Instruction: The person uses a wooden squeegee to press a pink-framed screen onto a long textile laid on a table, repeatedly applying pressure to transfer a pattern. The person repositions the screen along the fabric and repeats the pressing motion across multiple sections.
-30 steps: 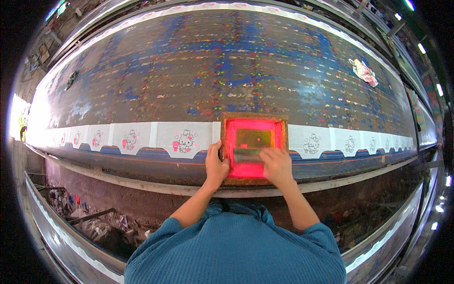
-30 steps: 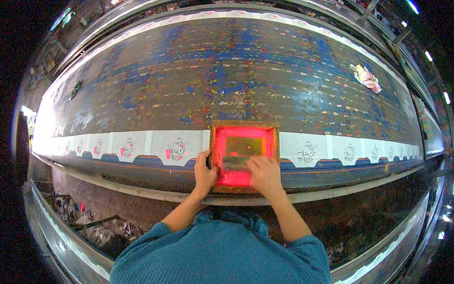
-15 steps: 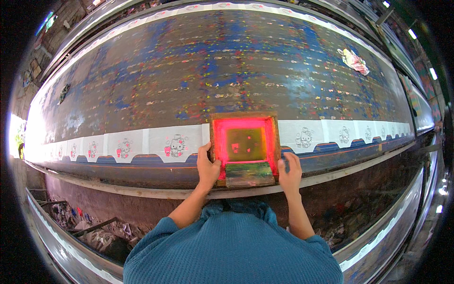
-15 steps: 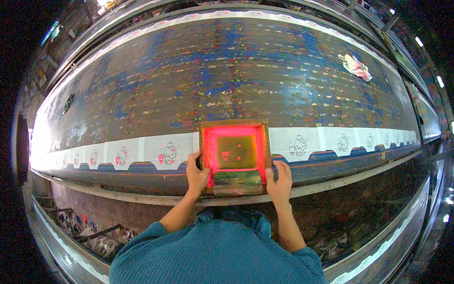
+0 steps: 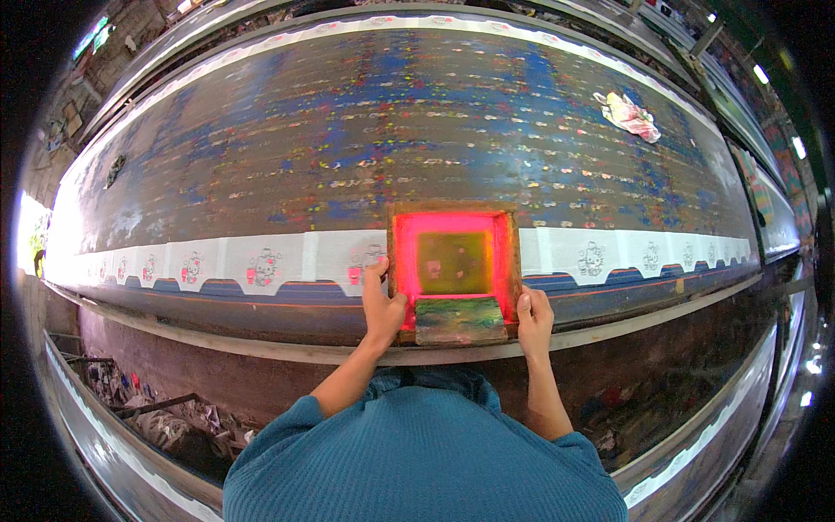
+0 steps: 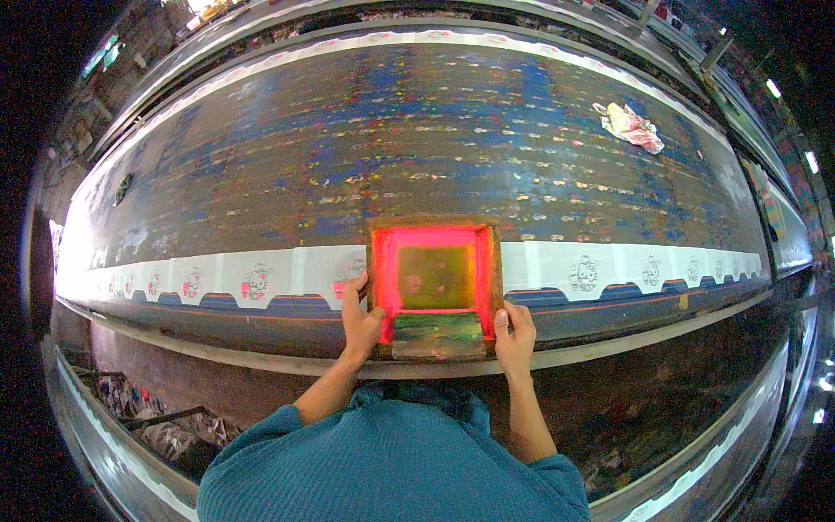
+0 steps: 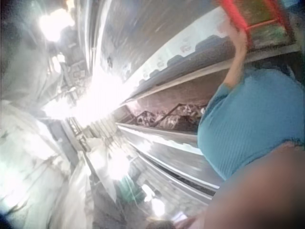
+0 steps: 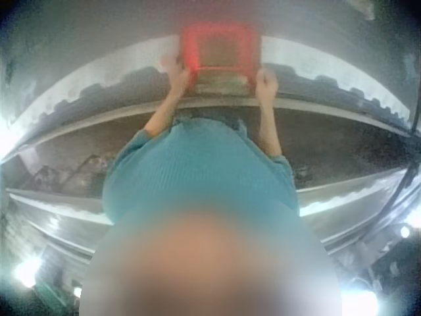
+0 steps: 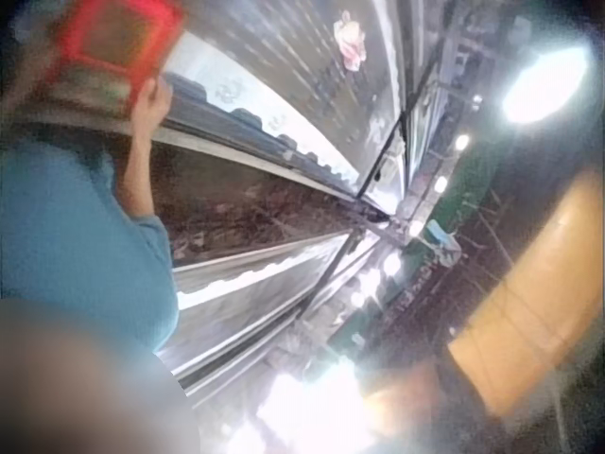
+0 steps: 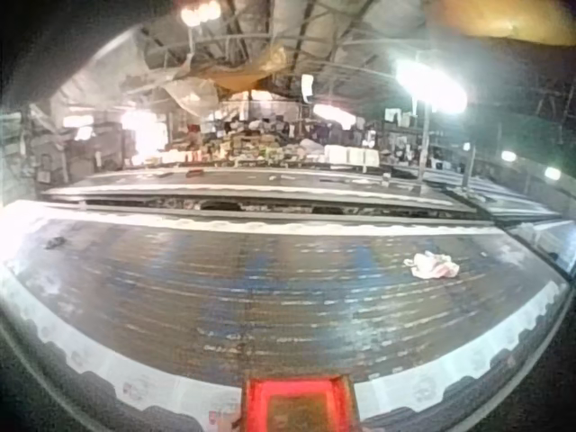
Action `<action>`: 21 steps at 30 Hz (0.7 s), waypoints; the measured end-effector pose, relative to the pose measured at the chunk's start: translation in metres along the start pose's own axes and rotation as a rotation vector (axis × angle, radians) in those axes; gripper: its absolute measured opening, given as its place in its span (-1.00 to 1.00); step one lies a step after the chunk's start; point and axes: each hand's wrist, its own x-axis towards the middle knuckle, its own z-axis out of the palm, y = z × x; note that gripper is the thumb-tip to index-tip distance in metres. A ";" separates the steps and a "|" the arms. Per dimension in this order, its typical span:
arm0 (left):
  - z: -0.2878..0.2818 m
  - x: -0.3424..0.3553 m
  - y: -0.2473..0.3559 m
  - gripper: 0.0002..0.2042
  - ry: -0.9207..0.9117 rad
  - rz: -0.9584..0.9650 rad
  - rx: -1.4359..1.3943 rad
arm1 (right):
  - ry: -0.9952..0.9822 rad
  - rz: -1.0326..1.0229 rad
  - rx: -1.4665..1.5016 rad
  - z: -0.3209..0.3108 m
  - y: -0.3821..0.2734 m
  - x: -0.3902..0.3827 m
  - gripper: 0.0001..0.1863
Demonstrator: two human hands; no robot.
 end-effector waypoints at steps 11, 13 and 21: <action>0.078 -0.021 0.027 -0.43 -0.004 -0.129 0.191 | -0.173 -0.003 0.174 -0.071 0.068 0.021 -0.57; 0.078 -0.021 0.026 -0.44 0.006 -0.097 0.206 | -0.164 -0.060 0.202 -0.073 0.073 0.021 -0.53; 0.089 -0.024 0.026 -0.40 0.005 -0.111 0.201 | -0.110 -0.003 0.299 -0.072 0.087 0.020 -0.42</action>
